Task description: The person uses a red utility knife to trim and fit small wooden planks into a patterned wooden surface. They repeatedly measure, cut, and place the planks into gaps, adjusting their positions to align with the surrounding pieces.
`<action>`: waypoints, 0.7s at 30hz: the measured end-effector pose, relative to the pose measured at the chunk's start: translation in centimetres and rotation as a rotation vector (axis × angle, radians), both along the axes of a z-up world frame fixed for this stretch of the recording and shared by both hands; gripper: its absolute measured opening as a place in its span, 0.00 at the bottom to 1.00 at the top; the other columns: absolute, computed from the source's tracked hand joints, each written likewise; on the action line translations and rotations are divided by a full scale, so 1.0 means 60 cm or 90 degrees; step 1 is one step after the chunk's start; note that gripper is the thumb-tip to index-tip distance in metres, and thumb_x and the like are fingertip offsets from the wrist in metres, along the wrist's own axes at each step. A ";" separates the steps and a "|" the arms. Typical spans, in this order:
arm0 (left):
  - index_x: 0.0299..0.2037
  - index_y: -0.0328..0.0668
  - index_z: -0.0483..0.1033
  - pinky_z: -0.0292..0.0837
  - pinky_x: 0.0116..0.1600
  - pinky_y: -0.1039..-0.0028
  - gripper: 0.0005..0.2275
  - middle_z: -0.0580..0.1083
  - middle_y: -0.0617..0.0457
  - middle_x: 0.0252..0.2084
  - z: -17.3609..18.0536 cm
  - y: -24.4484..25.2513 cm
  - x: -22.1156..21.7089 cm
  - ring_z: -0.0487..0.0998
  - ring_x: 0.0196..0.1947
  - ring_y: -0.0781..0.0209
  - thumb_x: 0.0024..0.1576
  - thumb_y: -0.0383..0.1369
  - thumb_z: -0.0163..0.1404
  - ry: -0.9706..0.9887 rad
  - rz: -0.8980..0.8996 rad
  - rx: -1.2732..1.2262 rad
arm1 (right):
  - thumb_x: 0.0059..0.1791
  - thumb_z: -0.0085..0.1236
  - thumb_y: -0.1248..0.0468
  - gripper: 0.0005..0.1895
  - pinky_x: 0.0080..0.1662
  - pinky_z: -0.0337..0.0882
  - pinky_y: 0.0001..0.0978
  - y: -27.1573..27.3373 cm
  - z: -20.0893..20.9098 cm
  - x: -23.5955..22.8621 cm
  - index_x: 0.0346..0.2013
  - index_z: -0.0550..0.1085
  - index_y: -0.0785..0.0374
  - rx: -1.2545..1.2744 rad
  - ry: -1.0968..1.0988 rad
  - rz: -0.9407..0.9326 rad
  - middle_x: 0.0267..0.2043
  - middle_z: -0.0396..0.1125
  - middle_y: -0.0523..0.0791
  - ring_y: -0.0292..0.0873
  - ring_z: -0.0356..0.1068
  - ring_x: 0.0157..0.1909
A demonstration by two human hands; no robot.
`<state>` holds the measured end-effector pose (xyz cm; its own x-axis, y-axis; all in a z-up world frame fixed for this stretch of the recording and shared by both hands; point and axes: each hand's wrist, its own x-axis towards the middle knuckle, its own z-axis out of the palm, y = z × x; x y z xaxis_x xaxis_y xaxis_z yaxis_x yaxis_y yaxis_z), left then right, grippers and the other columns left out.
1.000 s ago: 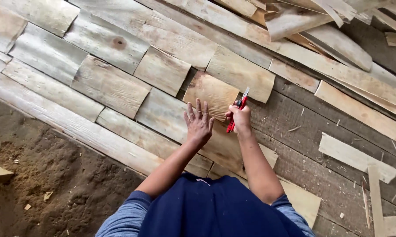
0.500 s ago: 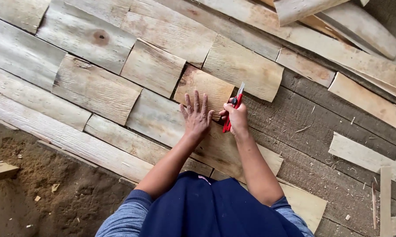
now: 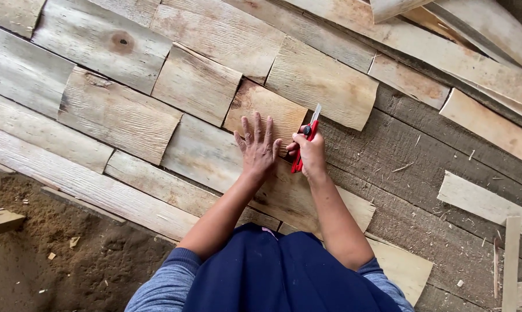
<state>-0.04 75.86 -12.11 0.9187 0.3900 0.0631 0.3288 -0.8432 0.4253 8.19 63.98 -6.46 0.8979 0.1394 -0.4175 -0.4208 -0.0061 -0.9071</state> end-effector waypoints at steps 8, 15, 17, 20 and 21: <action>0.79 0.60 0.43 0.23 0.71 0.30 0.30 0.37 0.45 0.81 0.006 0.001 0.000 0.26 0.78 0.31 0.68 0.54 0.31 -0.004 0.008 0.018 | 0.47 0.58 0.69 0.16 0.18 0.73 0.30 0.001 -0.003 -0.004 0.48 0.69 0.72 -0.103 -0.055 0.010 0.29 0.68 0.48 0.41 0.71 0.17; 0.78 0.61 0.45 0.23 0.70 0.29 0.28 0.38 0.45 0.81 0.011 0.012 0.006 0.26 0.77 0.29 0.68 0.53 0.32 0.018 0.013 0.020 | 0.47 0.59 0.68 0.17 0.18 0.73 0.30 -0.001 0.009 -0.003 0.48 0.71 0.72 -0.150 -0.074 0.027 0.29 0.71 0.50 0.39 0.70 0.16; 0.78 0.61 0.45 0.23 0.70 0.28 0.28 0.38 0.45 0.81 0.013 0.014 0.006 0.26 0.77 0.29 0.68 0.52 0.33 0.020 0.013 0.018 | 0.46 0.60 0.68 0.17 0.18 0.73 0.30 0.000 0.012 -0.003 0.48 0.71 0.71 -0.164 -0.075 0.028 0.28 0.71 0.50 0.40 0.70 0.16; 0.78 0.62 0.46 0.24 0.70 0.27 0.29 0.38 0.45 0.81 0.014 0.015 0.007 0.27 0.77 0.29 0.68 0.52 0.35 0.025 0.014 0.015 | 0.46 0.61 0.68 0.16 0.18 0.73 0.30 -0.003 0.011 -0.001 0.46 0.72 0.70 -0.186 -0.078 0.039 0.27 0.72 0.50 0.40 0.70 0.15; 0.78 0.62 0.46 0.25 0.70 0.27 0.29 0.38 0.45 0.81 0.015 0.016 0.007 0.27 0.77 0.29 0.67 0.52 0.35 0.026 0.014 0.015 | 0.46 0.61 0.68 0.15 0.18 0.73 0.31 -0.004 0.010 0.000 0.46 0.73 0.70 -0.195 -0.082 0.048 0.27 0.72 0.50 0.41 0.70 0.15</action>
<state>0.37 76.82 -11.24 0.9118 0.4091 0.0346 0.3643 -0.8451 0.3911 8.17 63.74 -5.87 0.9378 0.0932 -0.3345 -0.2912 -0.3135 -0.9038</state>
